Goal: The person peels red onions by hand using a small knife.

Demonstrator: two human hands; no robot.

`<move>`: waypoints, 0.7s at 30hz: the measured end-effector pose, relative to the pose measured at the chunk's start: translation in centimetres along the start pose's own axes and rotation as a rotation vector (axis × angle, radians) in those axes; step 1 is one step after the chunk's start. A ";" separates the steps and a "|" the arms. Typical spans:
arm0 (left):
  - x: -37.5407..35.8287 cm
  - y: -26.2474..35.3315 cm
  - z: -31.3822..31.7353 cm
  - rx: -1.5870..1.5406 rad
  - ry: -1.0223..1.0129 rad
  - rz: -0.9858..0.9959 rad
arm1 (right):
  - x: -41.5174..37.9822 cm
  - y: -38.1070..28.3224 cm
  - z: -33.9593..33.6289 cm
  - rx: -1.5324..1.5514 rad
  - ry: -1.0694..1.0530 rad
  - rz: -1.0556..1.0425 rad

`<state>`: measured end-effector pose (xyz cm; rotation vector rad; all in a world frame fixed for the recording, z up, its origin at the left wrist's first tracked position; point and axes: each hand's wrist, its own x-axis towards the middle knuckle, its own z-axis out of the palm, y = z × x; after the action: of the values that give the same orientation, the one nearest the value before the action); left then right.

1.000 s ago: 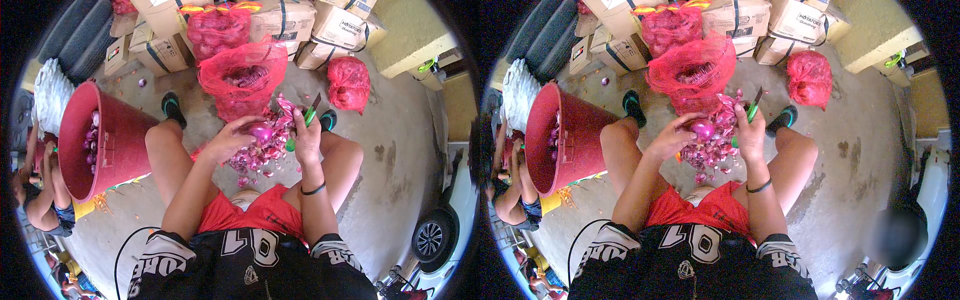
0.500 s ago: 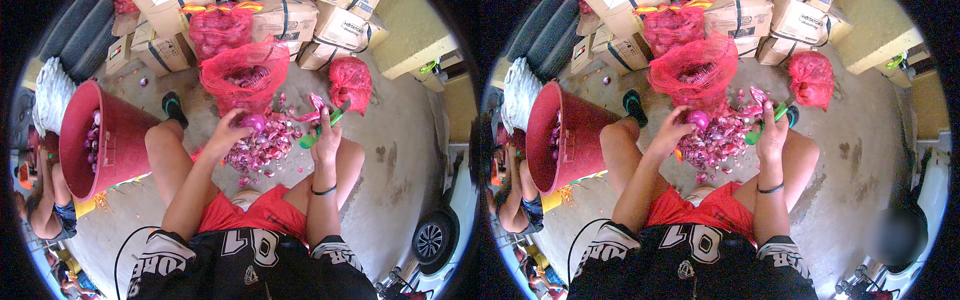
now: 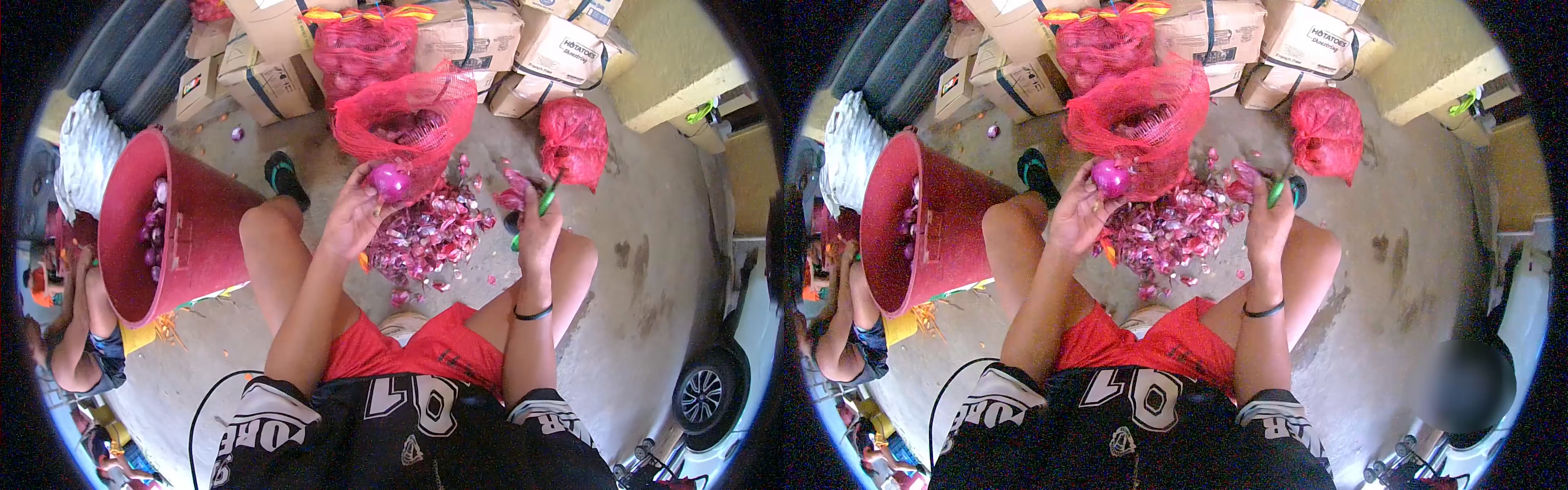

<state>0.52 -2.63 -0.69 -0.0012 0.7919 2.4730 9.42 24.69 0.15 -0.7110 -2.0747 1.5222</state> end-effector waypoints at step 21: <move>0.1 -1.7 -0.6 0.186 -0.092 -0.084 | -2.9 0.6 5.3 -0.232 -0.335 -0.297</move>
<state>1.16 -1.77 -2.10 0.1432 0.9584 2.2956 8.33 19.13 -2.05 -0.2142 -2.5019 1.3158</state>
